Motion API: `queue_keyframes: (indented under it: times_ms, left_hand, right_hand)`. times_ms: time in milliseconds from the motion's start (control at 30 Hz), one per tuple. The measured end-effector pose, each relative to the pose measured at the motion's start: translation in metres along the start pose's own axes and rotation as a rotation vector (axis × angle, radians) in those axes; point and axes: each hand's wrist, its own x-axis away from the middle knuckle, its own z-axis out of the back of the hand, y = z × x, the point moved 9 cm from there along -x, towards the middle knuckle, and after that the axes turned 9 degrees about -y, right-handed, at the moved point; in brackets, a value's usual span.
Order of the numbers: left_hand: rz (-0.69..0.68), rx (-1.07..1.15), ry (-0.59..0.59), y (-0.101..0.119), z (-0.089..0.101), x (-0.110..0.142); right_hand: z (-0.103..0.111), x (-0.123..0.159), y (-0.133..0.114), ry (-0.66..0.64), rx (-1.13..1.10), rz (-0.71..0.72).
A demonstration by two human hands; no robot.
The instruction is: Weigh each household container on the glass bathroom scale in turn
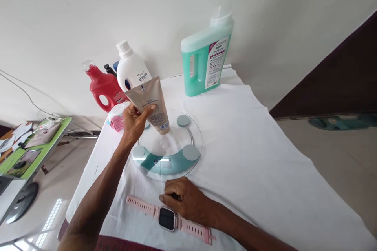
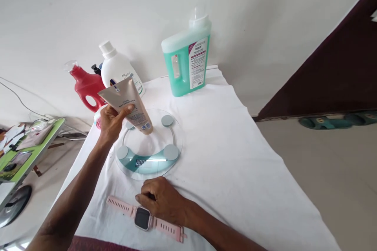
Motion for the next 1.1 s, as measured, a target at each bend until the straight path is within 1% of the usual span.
queue_keyframes:
  times_ms: [200, 300, 367, 433, 500, 567, 667, 733, 833, 1100]
  left_hand:
    - [-0.002, -0.029, -0.064, 0.005, -0.006, 0.001]
    - [-0.026, -0.091, -0.102, 0.009, -0.002, 0.008]
    - [-0.077, -0.164, -0.069, 0.014, 0.008, 0.020]
    - [-0.096, -0.235, 0.049, 0.014, 0.027, 0.040]
    - [-0.046, -0.269, 0.194, 0.001, 0.049, 0.066]
    - [0.055, -0.266, 0.299, -0.023, 0.068, 0.093]
    - [0.187, -0.259, 0.373, -0.061, 0.086, 0.128]
    - [0.241, -0.261, 0.399, -0.080, 0.092, 0.142]
    - [0.283, -0.267, 0.413, -0.094, 0.096, 0.148]
    - [0.319, -0.291, 0.416, -0.097, 0.098, 0.146]
  right_hand:
    - [0.001, 0.000, -0.001, 0.010, -0.026, 0.012]
    - [0.000, 0.000, 0.001, 0.004, -0.028, 0.014]
    - [0.001, 0.000, 0.000, 0.018, -0.012, 0.037]
    - [0.002, -0.001, -0.002, 0.030, -0.003, 0.065]
    - [0.003, -0.001, -0.004, 0.036, -0.008, 0.086]
    - [0.004, -0.001, -0.006, 0.035, -0.029, 0.096]
    - [0.005, 0.000, -0.007, 0.045, -0.045, 0.099]
    - [0.006, 0.001, -0.007, 0.052, -0.032, 0.091]
    - [0.005, 0.002, -0.005, 0.052, -0.014, 0.073]
    - [0.003, 0.001, -0.001, 0.044, -0.017, 0.054]
